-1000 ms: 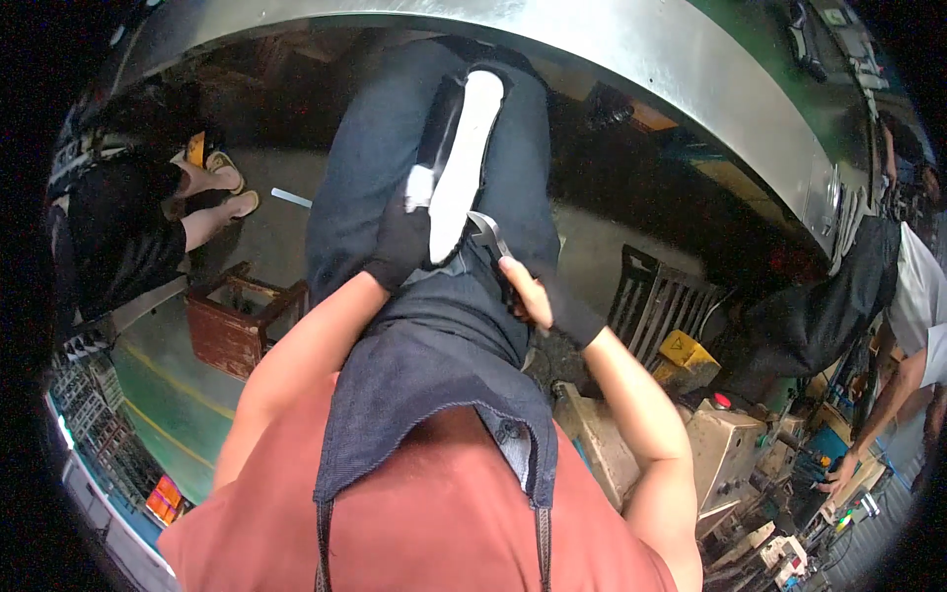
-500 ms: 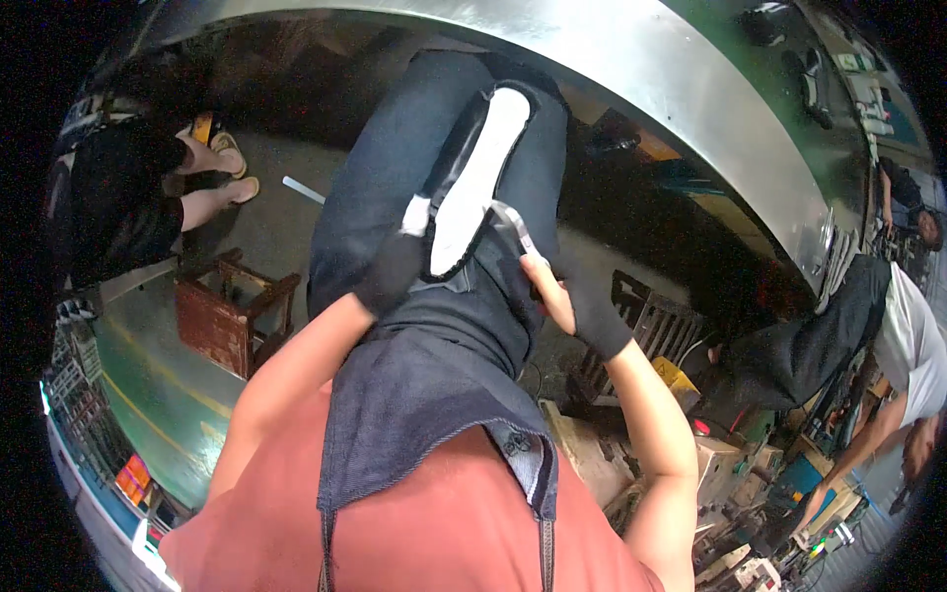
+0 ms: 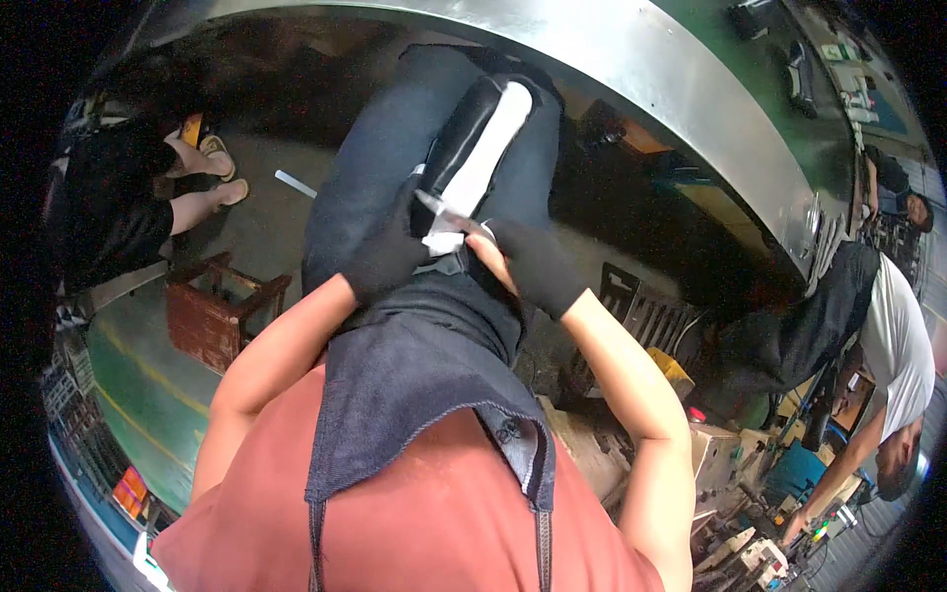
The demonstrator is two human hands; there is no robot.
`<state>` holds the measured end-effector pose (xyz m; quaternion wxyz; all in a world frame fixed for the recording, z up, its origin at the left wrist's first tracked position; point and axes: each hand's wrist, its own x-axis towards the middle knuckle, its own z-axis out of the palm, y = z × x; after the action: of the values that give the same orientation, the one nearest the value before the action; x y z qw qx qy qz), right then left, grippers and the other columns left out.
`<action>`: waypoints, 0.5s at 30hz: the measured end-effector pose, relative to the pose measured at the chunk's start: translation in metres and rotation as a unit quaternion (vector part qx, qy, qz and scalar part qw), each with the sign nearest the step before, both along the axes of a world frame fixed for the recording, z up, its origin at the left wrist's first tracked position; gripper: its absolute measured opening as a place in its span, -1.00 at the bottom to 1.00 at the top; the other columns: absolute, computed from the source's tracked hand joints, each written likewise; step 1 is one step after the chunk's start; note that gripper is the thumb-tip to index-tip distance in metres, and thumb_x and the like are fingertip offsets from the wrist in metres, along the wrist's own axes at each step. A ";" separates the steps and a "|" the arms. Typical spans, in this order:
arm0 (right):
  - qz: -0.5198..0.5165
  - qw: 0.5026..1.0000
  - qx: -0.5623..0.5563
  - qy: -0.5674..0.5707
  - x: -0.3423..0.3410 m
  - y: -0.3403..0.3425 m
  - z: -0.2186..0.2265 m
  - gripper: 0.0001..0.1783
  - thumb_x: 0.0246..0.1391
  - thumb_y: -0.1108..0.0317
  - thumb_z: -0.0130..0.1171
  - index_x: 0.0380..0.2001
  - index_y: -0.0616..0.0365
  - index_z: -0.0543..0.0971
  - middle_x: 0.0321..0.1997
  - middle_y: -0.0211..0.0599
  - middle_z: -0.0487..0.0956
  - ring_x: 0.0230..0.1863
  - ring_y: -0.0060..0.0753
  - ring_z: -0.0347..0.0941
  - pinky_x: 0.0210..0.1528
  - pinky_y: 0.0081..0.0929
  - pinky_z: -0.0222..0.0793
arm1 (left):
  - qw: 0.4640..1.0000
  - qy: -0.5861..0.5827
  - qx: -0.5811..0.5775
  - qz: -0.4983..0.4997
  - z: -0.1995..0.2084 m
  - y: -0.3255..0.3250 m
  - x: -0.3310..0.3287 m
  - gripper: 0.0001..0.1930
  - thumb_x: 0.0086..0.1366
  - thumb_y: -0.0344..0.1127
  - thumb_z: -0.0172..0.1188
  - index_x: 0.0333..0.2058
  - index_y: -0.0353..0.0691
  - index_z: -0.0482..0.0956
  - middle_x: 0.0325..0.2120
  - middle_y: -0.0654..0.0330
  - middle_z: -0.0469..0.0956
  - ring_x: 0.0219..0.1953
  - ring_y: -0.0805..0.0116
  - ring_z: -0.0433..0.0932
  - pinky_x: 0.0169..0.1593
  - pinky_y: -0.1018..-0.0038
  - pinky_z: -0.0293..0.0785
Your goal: Manually trim and refine shoe components using a sharp tool on an assembly line.
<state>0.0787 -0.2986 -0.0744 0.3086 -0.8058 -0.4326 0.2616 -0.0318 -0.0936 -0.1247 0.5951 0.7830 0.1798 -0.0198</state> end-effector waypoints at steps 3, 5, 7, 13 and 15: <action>-0.077 0.990 -0.022 0.116 -0.001 -0.022 0.000 -0.68 0.27 0.19 0.08 -0.39 0.26 0.51 -0.54 -0.27 0.45 -0.50 -0.45 0.35 -0.38 -0.45 0.29 | 0.936 -0.066 0.309 -0.155 0.061 0.058 0.005 -0.10 0.03 0.00 0.41 0.28 -0.28 0.22 0.17 -0.17 0.34 0.26 -0.03 0.30 0.29 0.25 0.19; -0.118 0.983 -0.037 0.138 -0.013 -0.043 0.028 -0.61 0.31 0.15 0.03 -0.44 0.28 0.48 -0.57 -0.44 0.44 -0.48 -0.59 0.32 -0.39 -0.53 0.27 | 0.989 -0.021 0.005 -0.148 0.103 0.107 0.006 -0.16 -0.06 -0.12 0.49 0.20 -0.26 0.34 0.12 -0.01 0.44 0.18 0.11 0.42 0.25 0.24 0.29; -0.211 0.944 -0.080 0.241 -0.024 -0.068 0.040 -0.56 0.34 0.10 -0.03 -0.45 0.27 0.49 -0.55 -0.48 0.45 -0.47 -0.63 0.34 -0.38 -0.55 0.28 | 0.981 -0.104 -0.007 -0.164 0.137 0.138 0.037 -0.33 0.04 -0.38 0.39 0.15 -0.29 0.38 0.09 0.05 0.47 0.14 0.20 0.45 0.20 0.27 0.38; -0.257 0.933 -0.027 0.252 -0.034 -0.062 0.043 -0.54 0.35 0.07 -0.06 -0.42 0.27 0.51 -0.52 -0.50 0.46 -0.44 -0.67 0.34 -0.36 -0.59 0.28 | 0.971 -0.120 0.201 0.047 -0.001 -0.013 0.065 -0.36 0.16 -0.25 0.32 0.20 -0.28 0.35 0.08 0.01 0.49 0.12 0.24 0.47 0.21 0.40 0.35; -0.277 0.933 -0.041 0.227 -0.030 -0.060 0.045 -0.56 0.35 0.07 -0.05 -0.37 0.26 0.53 -0.51 -0.53 0.43 -0.42 -0.68 0.32 -0.34 -0.61 0.27 | 1.000 -0.006 0.013 -0.011 0.009 0.002 0.049 -0.40 0.22 -0.22 0.28 0.20 -0.29 0.36 0.12 0.01 0.46 0.13 0.30 0.45 0.21 0.41 0.34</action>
<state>0.0483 -0.3582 -0.0298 0.4256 -0.8245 -0.0991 0.3594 0.0171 -0.0916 -0.1159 0.5860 0.7924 0.1681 -0.0196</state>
